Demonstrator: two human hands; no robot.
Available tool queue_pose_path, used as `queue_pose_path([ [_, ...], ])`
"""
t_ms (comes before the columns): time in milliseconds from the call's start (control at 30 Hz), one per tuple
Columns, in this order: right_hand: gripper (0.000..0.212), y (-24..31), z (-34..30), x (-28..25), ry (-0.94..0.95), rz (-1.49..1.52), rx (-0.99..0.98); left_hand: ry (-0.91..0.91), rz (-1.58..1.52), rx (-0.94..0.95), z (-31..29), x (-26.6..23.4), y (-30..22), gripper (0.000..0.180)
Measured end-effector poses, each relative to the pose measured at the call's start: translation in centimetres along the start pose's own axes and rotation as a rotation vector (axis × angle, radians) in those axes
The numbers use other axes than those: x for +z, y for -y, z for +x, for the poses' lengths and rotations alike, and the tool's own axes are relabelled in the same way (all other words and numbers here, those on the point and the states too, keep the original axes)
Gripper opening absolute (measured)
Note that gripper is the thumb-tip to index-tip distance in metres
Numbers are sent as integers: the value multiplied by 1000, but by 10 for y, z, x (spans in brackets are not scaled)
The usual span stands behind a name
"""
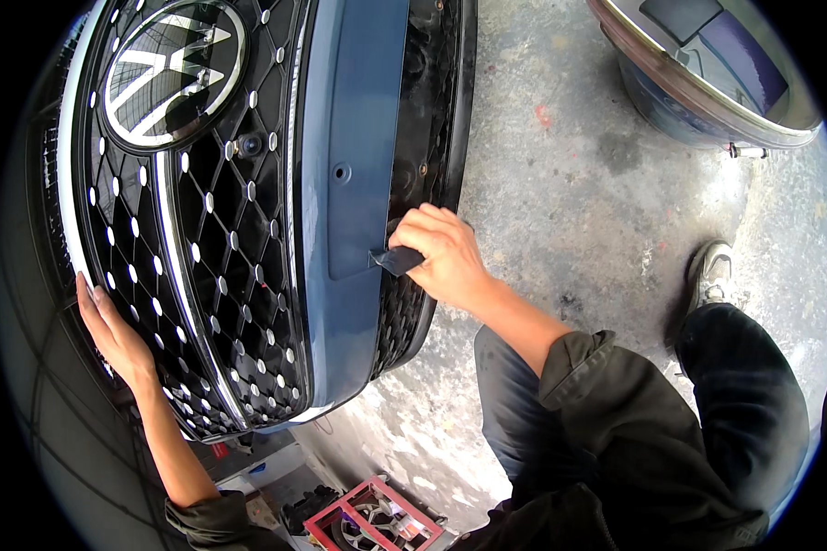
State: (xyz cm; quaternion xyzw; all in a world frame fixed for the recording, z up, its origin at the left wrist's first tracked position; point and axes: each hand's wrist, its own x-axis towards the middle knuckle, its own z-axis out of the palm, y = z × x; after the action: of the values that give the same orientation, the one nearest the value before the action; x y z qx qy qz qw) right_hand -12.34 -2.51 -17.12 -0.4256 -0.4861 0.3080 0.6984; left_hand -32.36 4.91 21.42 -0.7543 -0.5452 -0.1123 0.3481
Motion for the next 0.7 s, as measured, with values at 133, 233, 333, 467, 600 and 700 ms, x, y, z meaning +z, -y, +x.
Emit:
queue_pose_path([
  [133, 21, -1, 17, -3, -129, -67, 88, 11, -13, 7, 3, 3, 2, 55],
  [233, 21, 4, -4, 3, -27, -30, -68, 1, -7, 7, 1, 4, 3, 55],
  [333, 21, 12, 3, 9, -47, -11, -120, 3, 24, 15, 2, -3, -2, 55],
  [467, 22, 35, 13, 14, -46, -7, -126, 0, 5, 3, 2, 0, -2, 55],
  [600, 21, 23, 9, 7, -44, -5, -4, 13, -7, 2, 2, 4, -3, 55],
  [700, 28, 10, -1, -12, 78, -139, 190, 7, 17, 12, 2, -2, 0, 55],
])
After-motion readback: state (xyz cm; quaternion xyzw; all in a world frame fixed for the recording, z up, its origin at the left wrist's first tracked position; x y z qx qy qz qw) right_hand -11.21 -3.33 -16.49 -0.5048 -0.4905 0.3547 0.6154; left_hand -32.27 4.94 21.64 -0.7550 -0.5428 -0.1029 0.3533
